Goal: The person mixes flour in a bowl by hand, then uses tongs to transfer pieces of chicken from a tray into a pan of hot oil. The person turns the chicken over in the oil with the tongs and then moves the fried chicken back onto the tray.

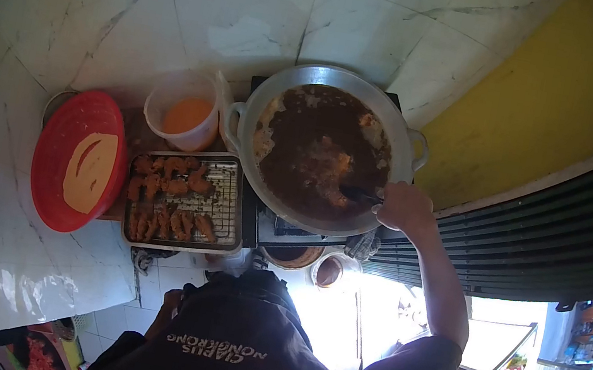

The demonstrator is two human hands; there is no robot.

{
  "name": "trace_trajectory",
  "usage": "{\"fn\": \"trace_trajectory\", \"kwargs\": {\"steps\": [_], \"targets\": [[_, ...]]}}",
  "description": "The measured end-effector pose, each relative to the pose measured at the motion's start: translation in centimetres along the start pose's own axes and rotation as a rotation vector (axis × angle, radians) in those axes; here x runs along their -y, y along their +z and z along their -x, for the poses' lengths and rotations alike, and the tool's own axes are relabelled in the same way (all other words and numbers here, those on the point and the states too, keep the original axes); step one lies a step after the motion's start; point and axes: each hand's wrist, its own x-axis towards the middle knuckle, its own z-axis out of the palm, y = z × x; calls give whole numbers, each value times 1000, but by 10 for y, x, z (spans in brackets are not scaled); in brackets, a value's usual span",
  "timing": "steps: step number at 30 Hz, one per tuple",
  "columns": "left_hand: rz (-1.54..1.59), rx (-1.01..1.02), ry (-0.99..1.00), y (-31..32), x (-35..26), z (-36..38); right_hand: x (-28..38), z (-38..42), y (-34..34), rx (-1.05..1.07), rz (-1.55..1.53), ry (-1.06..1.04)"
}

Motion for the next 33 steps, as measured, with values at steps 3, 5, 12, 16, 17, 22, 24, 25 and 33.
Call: {"fn": "trace_trajectory", "kwargs": {"steps": [3, 5, 12, 16, 17, 22, 24, 25, 33], "targets": [[100, -9, -48, 1, -7, 5, 0, 0, 5, -50, 5, -11], [50, -12, -52, 0, -15, 9, 0, -2, 4, -41, -24, -5], [182, -15, -28, 1, -20, 12, -16, -5, 5, -125, -131, -112], [233, -9, -78, -1, -10, 5, -37, -25, 13, -250, 8, -131], [233, -11, -76, -2, -7, 2, -38, -29, 15, -357, 115, -185], [83, -35, -41, -2, -13, 13, -36, -51, 34, -614, 311, -330], [81, -47, -48, -1, -14, 15, -29, -57, 37, -582, 363, -335], [79, -55, -52, 0, -15, 17, -28, -62, 40, -584, 358, -338], [60, -76, -81, -3, -13, 30, -23, -73, 44, -527, 364, -390]]}}
